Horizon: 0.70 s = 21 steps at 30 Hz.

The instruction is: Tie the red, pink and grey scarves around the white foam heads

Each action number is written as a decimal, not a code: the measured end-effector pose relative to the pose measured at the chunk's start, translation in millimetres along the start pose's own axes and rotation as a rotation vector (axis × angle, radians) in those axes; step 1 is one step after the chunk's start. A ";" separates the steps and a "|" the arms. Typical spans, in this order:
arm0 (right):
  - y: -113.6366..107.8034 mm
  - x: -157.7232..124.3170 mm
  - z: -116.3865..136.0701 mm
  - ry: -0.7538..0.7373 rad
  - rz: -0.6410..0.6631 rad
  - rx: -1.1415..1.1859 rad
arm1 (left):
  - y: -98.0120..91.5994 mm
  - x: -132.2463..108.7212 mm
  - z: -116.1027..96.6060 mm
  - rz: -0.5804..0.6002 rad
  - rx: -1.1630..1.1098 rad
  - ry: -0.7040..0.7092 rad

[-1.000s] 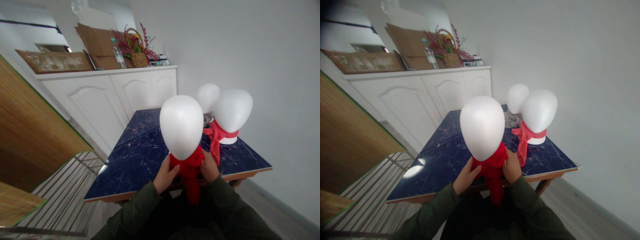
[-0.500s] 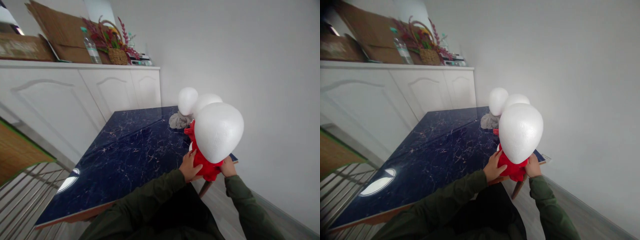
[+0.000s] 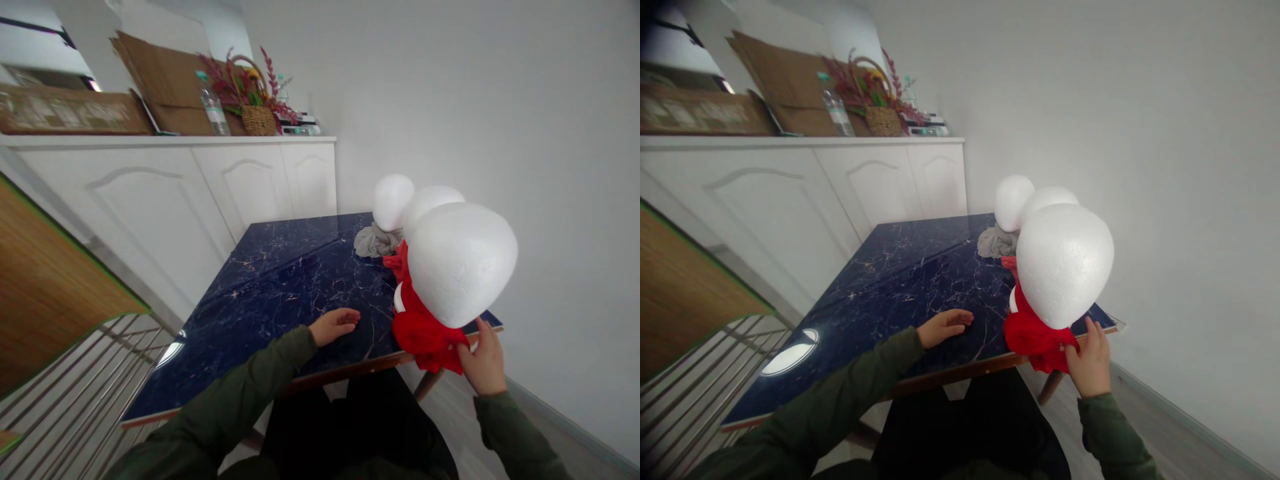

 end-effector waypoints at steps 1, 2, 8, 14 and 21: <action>-3.0 -6.6 6.0 -0.015 -0.025 -0.019 | -10.5 -1.7 4.7 0.003 -0.078 -0.057; -7.0 -13.3 13.1 -0.029 -0.061 -0.032 | -20.8 -3.4 9.1 -0.001 -0.161 -0.115; -21.0 -46.8 81.4 -0.175 -0.209 0.025 | -63.2 -7.0 14.5 -0.032 -0.553 -0.242; 28.1 -43.2 198.9 -0.401 0.232 0.456 | -65.6 -8.6 15.0 -0.039 -0.529 -0.215; -33.5 -3.6 346.6 -0.804 0.089 1.121 | -60.2 -11.0 12.4 0.000 -0.539 -0.189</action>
Point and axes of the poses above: each hand's wrist, its own x-axis towards the middle knuckle, its own y-axis out of the palm, z = x × y, the point moved 10 cm from there along x, towards the middle knuckle, and after that the axes turned 2 degrees about -y, right-handed, at the moved point
